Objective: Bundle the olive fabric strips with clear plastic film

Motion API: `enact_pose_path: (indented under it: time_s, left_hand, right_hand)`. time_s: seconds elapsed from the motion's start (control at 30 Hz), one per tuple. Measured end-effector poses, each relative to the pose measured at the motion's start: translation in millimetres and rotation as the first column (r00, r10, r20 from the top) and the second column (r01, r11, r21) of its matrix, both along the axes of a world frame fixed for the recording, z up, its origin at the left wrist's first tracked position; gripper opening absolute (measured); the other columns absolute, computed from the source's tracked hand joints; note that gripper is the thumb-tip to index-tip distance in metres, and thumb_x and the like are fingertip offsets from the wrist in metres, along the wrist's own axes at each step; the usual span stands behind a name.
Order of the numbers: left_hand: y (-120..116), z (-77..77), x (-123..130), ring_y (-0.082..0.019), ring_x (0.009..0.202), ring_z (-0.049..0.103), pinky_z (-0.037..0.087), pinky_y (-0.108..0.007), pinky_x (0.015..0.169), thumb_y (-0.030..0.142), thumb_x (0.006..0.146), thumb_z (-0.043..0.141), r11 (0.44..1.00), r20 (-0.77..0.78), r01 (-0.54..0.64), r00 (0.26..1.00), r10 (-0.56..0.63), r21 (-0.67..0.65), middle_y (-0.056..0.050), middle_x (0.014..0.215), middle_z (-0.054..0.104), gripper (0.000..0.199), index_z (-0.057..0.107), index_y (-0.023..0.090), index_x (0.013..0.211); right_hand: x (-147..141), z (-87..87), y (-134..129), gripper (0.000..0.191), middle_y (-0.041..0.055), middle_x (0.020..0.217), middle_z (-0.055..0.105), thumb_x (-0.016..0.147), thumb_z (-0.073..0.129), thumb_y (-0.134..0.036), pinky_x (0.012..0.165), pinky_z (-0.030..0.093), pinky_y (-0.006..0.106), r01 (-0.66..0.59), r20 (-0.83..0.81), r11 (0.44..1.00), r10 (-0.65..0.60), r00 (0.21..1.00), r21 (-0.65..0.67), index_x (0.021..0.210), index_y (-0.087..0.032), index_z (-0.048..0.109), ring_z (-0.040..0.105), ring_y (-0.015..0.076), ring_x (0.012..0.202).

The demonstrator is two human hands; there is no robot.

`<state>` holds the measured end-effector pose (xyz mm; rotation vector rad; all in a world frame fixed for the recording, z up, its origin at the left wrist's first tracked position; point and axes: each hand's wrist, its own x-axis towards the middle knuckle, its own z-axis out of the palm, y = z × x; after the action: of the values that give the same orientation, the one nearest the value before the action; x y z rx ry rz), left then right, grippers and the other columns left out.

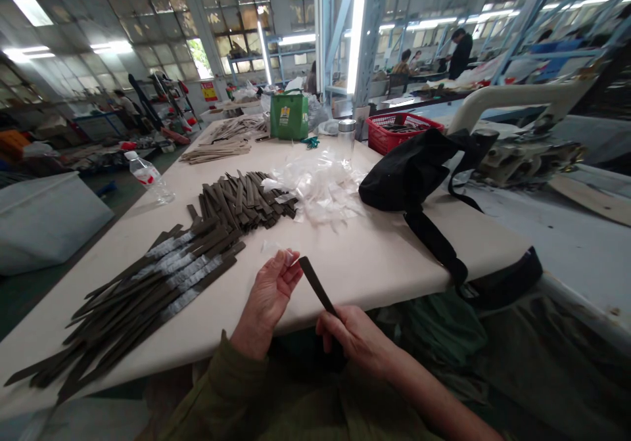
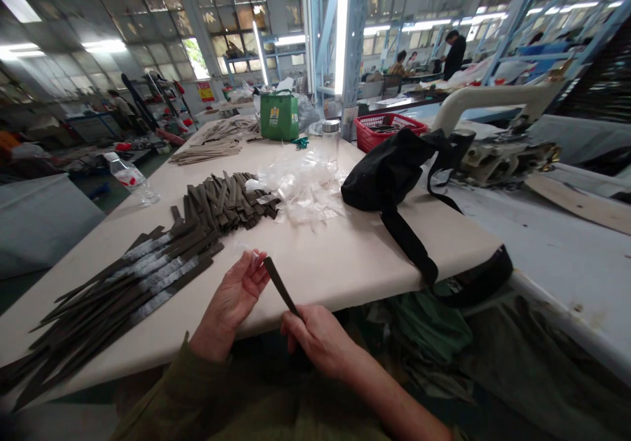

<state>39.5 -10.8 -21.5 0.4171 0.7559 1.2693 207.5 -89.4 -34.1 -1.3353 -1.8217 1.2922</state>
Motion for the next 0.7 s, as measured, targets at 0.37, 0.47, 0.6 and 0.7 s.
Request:
enact_pose_path:
  time_s: [0.37, 0.47, 0.6, 0.7]
  left_hand:
    - [-16, -4.7, 8, -0.015, 0.072, 0.069, 0.057, -0.029, 0.077, 0.030, 0.066, 0.081, 0.996, -0.055, 0.092, 0.994, -0.093, -0.022, -0.006, 0.080, 0.073, 0.025, 0.069, 0.013, 0.079]
    - [-14, -8.5, 5, -0.015, 0.072, 0.069, 0.057, -0.028, 0.075, 0.028, 0.066, 0.081, 0.996, -0.075, 0.082, 0.994, -0.083, -0.018, -0.006, 0.080, 0.073, 0.023, 0.069, 0.013, 0.078]
    - [-5, -5.4, -6, -0.013, 0.071, 0.068, 0.056, -0.026, 0.075, 0.026, 0.068, 0.079, 0.995, -0.067, -0.097, 0.993, 0.097, 0.007, -0.003, 0.078, 0.073, 0.018, 0.068, 0.015, 0.078]
    - [-11, -7.7, -3, -0.014, 0.074, 0.068, 0.055, -0.027, 0.077, 0.029, 0.067, 0.080, 0.996, -0.104, -0.085, 0.991, 0.087, 0.019, -0.004, 0.080, 0.073, 0.022, 0.069, 0.014, 0.079]
  right_hand:
    - [-8, 1.1, 6, 0.034, 0.0017, 0.058, 0.065, 0.094, 0.039, -0.027, 0.049, 0.039, 0.019, -0.053, -0.014, 0.996, 0.052, 0.999, -0.077, 0.074, -0.015, 0.065, 0.054, 0.0117, 0.050]
    - [-5, -0.7, 4, 0.033, 0.0006, 0.062, 0.064, 0.095, 0.038, -0.028, 0.045, 0.039, 0.018, -0.066, -0.068, 0.993, 0.059, 0.996, -0.098, 0.077, -0.016, 0.063, 0.051, 0.0098, 0.046]
    - [1, -8.3, -4, 0.026, 0.0007, 0.073, 0.065, 0.095, 0.043, -0.034, 0.043, 0.039, 0.017, -0.038, -0.077, 0.998, 0.034, 0.996, -0.057, 0.088, -0.017, 0.062, 0.052, 0.0080, 0.045]
    - [0, -13.4, -6, 0.032, -0.0006, 0.065, 0.062, 0.098, 0.036, -0.038, 0.042, 0.039, 0.018, -0.002, -0.117, 0.998, -0.005, 0.993, -0.055, 0.093, -0.018, 0.060, 0.054, 0.0094, 0.044]
